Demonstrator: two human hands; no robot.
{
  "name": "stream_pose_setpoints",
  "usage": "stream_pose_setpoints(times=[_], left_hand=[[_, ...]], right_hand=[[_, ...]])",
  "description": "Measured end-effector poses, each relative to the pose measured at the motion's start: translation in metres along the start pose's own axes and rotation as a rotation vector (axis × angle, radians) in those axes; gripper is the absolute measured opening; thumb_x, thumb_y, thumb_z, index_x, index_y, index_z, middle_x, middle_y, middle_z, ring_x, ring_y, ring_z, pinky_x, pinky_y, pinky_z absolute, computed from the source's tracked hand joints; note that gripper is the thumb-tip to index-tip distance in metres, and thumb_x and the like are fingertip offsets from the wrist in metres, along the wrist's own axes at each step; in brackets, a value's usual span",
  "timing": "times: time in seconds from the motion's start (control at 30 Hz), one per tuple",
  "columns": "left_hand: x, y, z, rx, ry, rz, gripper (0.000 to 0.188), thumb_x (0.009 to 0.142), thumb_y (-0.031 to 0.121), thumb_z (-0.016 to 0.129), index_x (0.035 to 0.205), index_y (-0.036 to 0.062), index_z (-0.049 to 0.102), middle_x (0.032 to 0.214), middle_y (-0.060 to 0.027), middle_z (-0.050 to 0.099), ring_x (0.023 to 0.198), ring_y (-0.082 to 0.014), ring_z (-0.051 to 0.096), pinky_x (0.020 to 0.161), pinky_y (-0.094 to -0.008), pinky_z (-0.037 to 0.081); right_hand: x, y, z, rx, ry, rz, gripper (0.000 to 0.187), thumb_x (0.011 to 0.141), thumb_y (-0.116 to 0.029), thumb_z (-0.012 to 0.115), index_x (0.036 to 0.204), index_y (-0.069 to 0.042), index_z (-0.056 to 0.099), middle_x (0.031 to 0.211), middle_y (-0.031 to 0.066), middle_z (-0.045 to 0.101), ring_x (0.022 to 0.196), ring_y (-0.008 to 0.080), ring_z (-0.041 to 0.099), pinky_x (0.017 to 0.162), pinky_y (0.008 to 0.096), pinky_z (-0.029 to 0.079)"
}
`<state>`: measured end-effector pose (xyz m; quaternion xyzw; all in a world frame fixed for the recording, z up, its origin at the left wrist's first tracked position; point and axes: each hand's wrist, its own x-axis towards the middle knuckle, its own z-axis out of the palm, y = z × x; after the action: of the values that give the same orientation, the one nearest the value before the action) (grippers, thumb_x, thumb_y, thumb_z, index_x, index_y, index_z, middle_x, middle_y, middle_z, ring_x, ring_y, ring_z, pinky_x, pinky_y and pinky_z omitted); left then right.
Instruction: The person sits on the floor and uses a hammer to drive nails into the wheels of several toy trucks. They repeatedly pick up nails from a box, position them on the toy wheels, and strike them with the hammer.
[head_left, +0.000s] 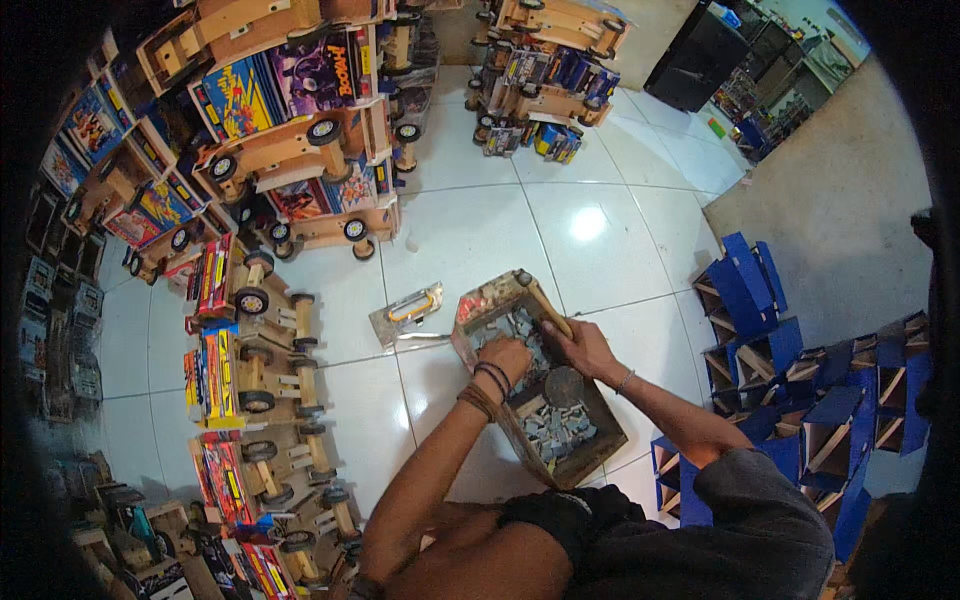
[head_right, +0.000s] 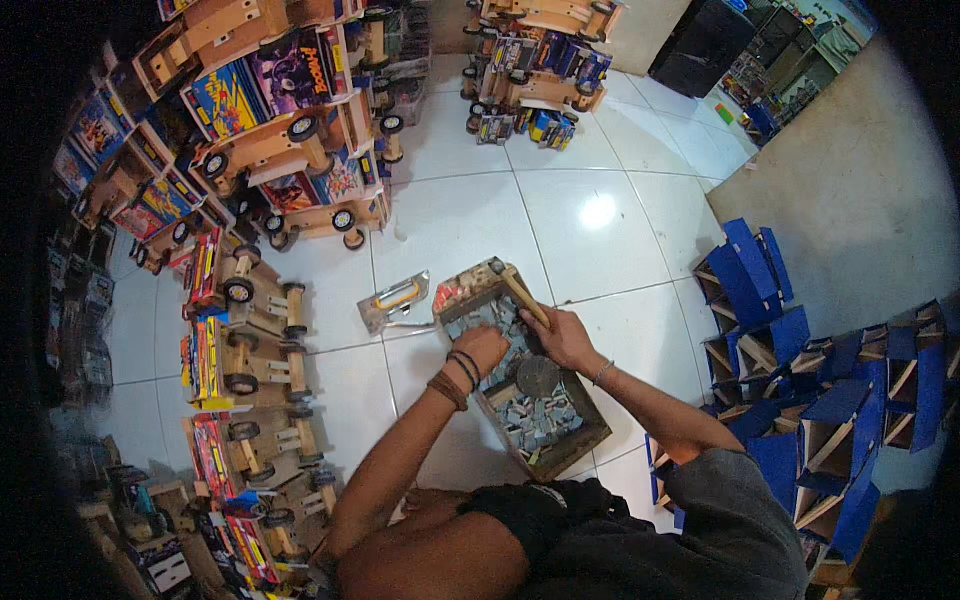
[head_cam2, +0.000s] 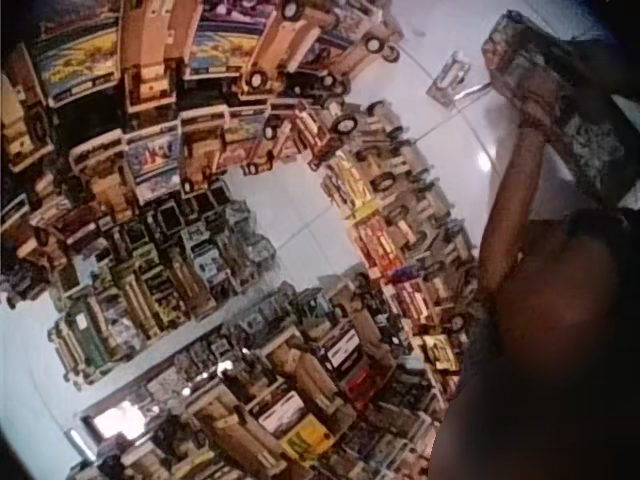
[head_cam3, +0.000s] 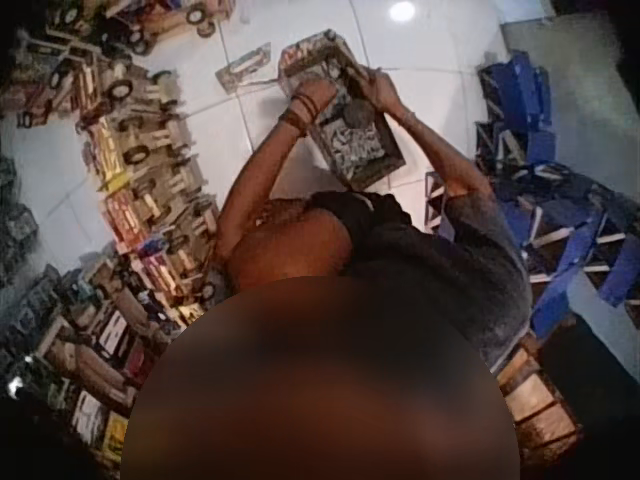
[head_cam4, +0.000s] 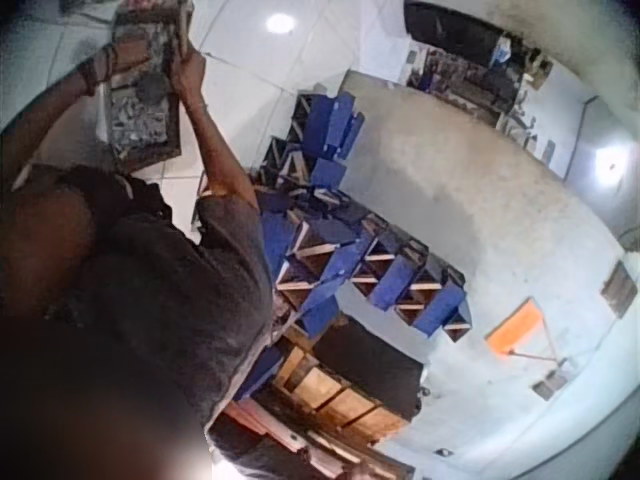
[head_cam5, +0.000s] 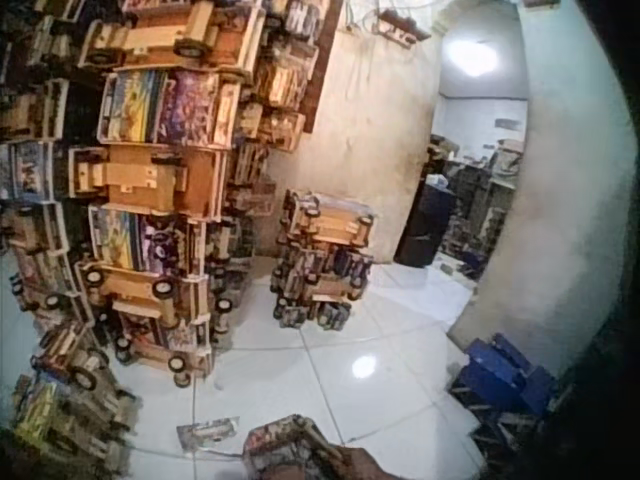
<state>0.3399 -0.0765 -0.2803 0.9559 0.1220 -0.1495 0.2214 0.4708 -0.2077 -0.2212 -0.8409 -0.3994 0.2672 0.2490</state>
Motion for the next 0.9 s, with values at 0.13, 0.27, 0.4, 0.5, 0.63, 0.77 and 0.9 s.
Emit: stream_pose_setpoints(times=[0.13, 0.27, 0.4, 0.5, 0.63, 0.77, 0.9], left_hand=[[0.011, -0.003, 0.014, -0.184, -0.010, -0.224, 0.036, 0.100, 0.022, 0.044, 0.120, 0.0023, 0.066, 0.124, -0.0238, 0.067, 0.112, -0.0400, 0.068, 0.092, -0.0502, 0.056], [0.009, -0.002, 0.023, -0.173, 0.011, -0.301, 0.035, 0.099, 0.025, 0.048, 0.121, 0.0026, 0.065, 0.123, -0.0231, 0.068, 0.111, -0.0390, 0.068, 0.091, -0.0494, 0.056], [0.003, -0.009, 0.021, -0.144, 0.138, -0.151, 0.028, 0.092, 0.029, 0.067, 0.106, 0.0060, 0.070, 0.115, -0.0223, 0.069, 0.104, -0.0375, 0.070, 0.089, -0.0471, 0.057], [0.000, -0.017, 0.006, -0.174, 0.118, 0.022, 0.026, 0.085, 0.030, 0.078, 0.093, 0.0063, 0.072, 0.105, -0.0202, 0.071, 0.095, -0.0362, 0.071, 0.085, -0.0455, 0.058], [-0.015, -0.019, -0.021, -0.871, 0.271, 0.085, 0.031, 0.090, 0.029, 0.078, 0.095, -0.0004, 0.068, 0.087, -0.0114, 0.072, 0.078, -0.0262, 0.072, 0.072, -0.0384, 0.061], [-0.043, -0.017, -0.049, -1.489, 0.270, 0.050, 0.032, 0.101, 0.028, 0.066, 0.118, 0.0004, 0.062, 0.096, -0.0034, 0.068, 0.078, -0.0126, 0.068, 0.071, -0.0257, 0.059], [-0.081, -0.015, -0.074, -1.661, 0.334, 0.090, 0.031, 0.106, 0.025, 0.058, 0.125, 0.0015, 0.060, 0.106, -0.0037, 0.066, 0.090, -0.0134, 0.069, 0.079, -0.0266, 0.060]], right_hand=[[0.003, -0.005, -0.001, -0.031, 0.018, -0.014, 0.048, 0.104, -0.047, 0.054, 0.130, -0.008, 0.067, 0.073, 0.0198, 0.065, 0.065, 0.0289, 0.063, 0.066, 0.0414, 0.050], [0.004, -0.009, -0.001, -0.019, -0.021, 0.012, 0.048, 0.104, -0.048, 0.054, 0.127, -0.008, 0.069, 0.073, 0.0201, 0.066, 0.065, 0.0287, 0.064, 0.066, 0.0422, 0.051], [0.005, -0.012, -0.002, -0.073, -0.017, 0.024, 0.049, 0.104, -0.049, 0.053, 0.126, -0.008, 0.070, 0.073, 0.0202, 0.067, 0.066, 0.0291, 0.065, 0.067, 0.0434, 0.051], [0.005, -0.011, -0.002, -0.075, -0.002, 0.013, 0.049, 0.104, -0.049, 0.053, 0.125, -0.008, 0.070, 0.073, 0.0196, 0.067, 0.065, 0.0290, 0.065, 0.066, 0.0438, 0.051], [0.006, -0.009, -0.001, -0.100, 0.012, -0.011, 0.048, 0.103, -0.048, 0.054, 0.122, -0.006, 0.070, 0.074, 0.0195, 0.068, 0.067, 0.0289, 0.066, 0.067, 0.0426, 0.052], [0.009, -0.003, 0.000, -0.054, -0.040, 0.015, 0.048, 0.103, -0.047, 0.054, 0.120, -0.005, 0.070, 0.077, 0.0195, 0.069, 0.070, 0.0299, 0.067, 0.069, 0.0422, 0.052], [0.014, 0.014, 0.007, 0.026, 0.023, -0.038, 0.047, 0.104, -0.046, 0.054, 0.115, -0.003, 0.070, 0.075, 0.0183, 0.068, 0.068, 0.0315, 0.066, 0.068, 0.0436, 0.052]])
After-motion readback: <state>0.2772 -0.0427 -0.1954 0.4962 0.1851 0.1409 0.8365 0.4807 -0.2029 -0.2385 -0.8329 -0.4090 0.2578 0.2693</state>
